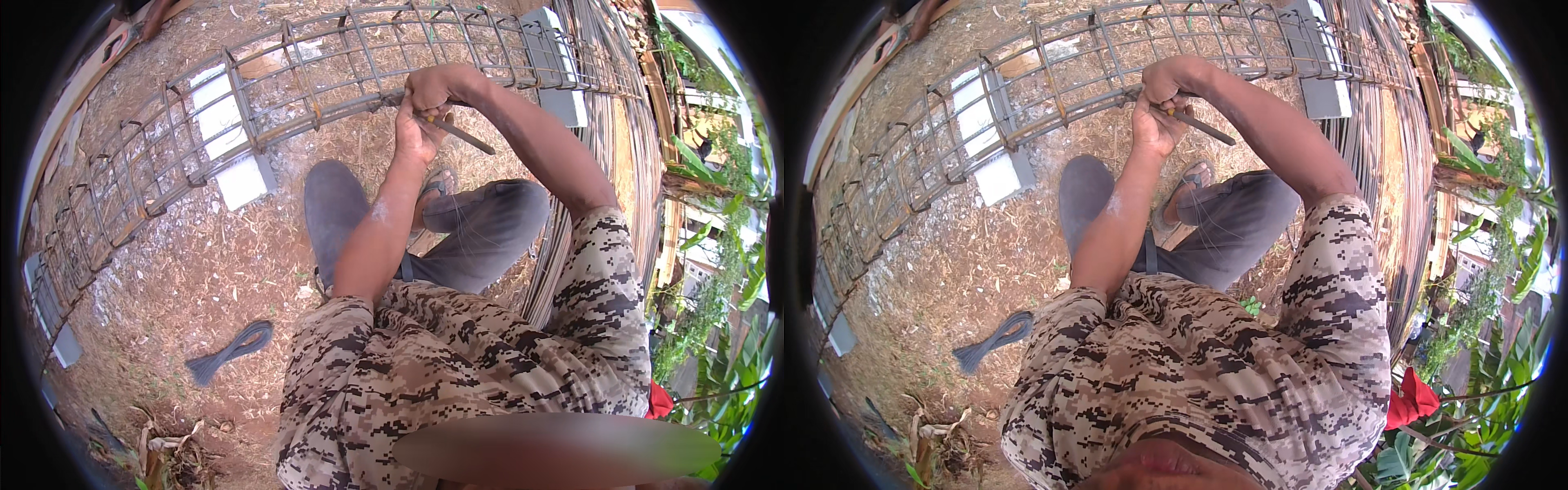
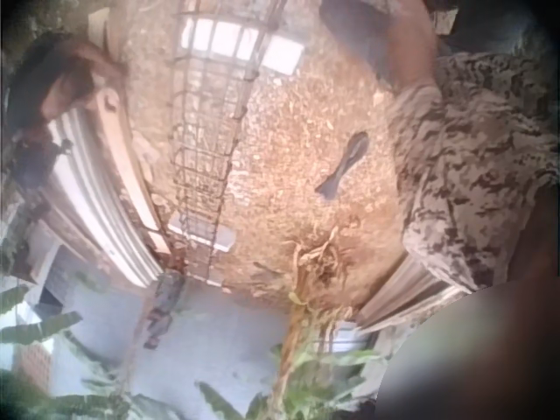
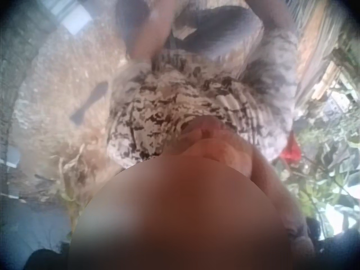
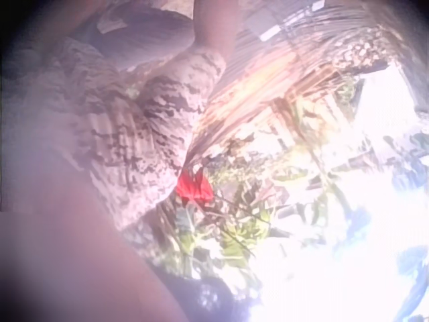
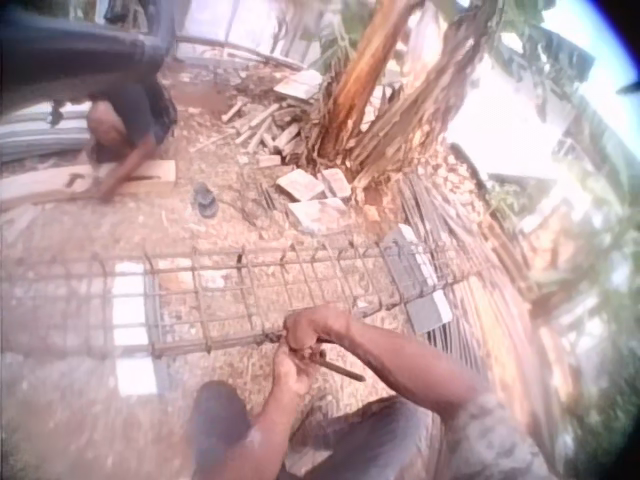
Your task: The person kneels on the ground and uses pliers to twist wire ties around the intersections of a metal grid frame. They repeatedly pick up wire ties, wrap them around the grid, and twist them to secure the structure. The person also moves the grid and handles additional wire ties during the process.
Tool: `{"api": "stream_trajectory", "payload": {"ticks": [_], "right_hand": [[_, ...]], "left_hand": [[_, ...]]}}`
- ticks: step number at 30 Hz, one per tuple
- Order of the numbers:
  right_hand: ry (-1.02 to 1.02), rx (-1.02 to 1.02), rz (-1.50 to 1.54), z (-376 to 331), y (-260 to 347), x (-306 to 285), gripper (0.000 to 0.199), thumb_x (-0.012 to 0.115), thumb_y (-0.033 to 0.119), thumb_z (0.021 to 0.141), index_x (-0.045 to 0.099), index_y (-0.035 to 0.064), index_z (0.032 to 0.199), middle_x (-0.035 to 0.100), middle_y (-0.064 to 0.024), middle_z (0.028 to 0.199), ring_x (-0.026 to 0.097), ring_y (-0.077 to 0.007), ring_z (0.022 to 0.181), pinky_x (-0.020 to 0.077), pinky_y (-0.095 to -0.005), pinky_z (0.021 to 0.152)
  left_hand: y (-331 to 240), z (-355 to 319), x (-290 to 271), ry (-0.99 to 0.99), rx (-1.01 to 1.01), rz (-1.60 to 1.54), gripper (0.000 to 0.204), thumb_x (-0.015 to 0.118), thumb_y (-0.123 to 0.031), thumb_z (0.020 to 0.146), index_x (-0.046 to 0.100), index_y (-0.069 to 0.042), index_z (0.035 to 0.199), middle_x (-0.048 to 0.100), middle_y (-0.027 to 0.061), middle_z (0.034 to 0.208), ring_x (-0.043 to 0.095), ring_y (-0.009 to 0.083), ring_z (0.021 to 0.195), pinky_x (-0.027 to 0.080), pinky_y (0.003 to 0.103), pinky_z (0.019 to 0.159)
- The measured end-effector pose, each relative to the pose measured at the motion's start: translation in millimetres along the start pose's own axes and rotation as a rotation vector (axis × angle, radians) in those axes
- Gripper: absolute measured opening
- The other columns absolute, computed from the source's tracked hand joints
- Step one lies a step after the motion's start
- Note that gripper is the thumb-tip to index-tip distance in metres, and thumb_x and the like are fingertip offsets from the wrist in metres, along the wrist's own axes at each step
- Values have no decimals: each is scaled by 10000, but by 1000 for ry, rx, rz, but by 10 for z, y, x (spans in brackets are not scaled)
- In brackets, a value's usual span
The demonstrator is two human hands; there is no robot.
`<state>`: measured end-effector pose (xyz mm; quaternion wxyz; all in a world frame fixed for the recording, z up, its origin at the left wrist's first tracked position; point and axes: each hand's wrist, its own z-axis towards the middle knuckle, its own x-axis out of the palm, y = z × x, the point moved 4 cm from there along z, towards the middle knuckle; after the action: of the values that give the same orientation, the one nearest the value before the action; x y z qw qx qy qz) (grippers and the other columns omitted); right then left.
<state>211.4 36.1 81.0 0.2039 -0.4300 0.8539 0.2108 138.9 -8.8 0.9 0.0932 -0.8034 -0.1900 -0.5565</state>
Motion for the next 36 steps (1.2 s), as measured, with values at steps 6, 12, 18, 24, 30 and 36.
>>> {"api": "stream_trajectory", "payload": {"ticks": [6, 12, 18, 24, 30, 36], "right_hand": [[-385, -7, -358, -532, 164, -24, 379, 602, 180, 784, 681, -60, 1066, 668, -187, 1056, 663, -304, 987, 524, -440, 805], [-806, 102, -909, -1221, 53, 603, 645, 614, 232, 813, 446, -7, 1389, 563, -159, 1248, 536, -311, 1190, 450, -519, 928], [-764, 207, -514, -959, -168, 913, 529, 574, 117, 817, 475, -23, 1317, 606, -185, 1054, 621, -349, 1022, 531, -502, 776], [-966, 134, -132, -731, -400, 1466, 479, 621, 114, 774, 513, 6, 1228, 625, -185, 915, 662, -360, 850, 575, -434, 647], [-1059, 71, 23, -477, -611, 1786, 688, 673, 129, 692, 451, 30, 1336, 586, -176, 976, 625, -350, 905, 554, -450, 680], [-1028, 20, 118, -514, -648, 1720, 523, 632, 98, 731, 509, -18, 1226, 587, -182, 930, 626, -363, 805, 537, -457, 696]], "left_hand": [[-20, 141, 52, -122, 79, -15, 324, 488, -343, 994, 546, -58, 1137, 623, 72, 1087, 636, 193, 958, 543, 358, 791], [32, 259, 68, -527, 109, 29, 227, 677, -101, 806, 522, -36, 959, 507, 56, 717, 447, 139, 455, 366, 275, 354], [-69, 72, 92, -635, 54, 277, 99, 621, -1, 851, 537, 7, 904, 507, 79, 735, 412, 117, 453, 302, 250, 347], [-6, 91, -372, -590, 187, 663, 132, 657, -24, 836, 534, -15, 789, 494, 60, 630, 423, 134, 434, 338, 297, 369], [55, 188, -700, -575, 364, 894, 136, 675, -71, 803, 549, -24, 779, 557, 71, 620, 521, 155, 446, 414, 305, 375], [-55, 132, -709, -475, 207, 928, 383, 746, -394, 833, 569, -55, 826, 555, 46, 668, 539, 149, 519, 415, 324, 421]]}}
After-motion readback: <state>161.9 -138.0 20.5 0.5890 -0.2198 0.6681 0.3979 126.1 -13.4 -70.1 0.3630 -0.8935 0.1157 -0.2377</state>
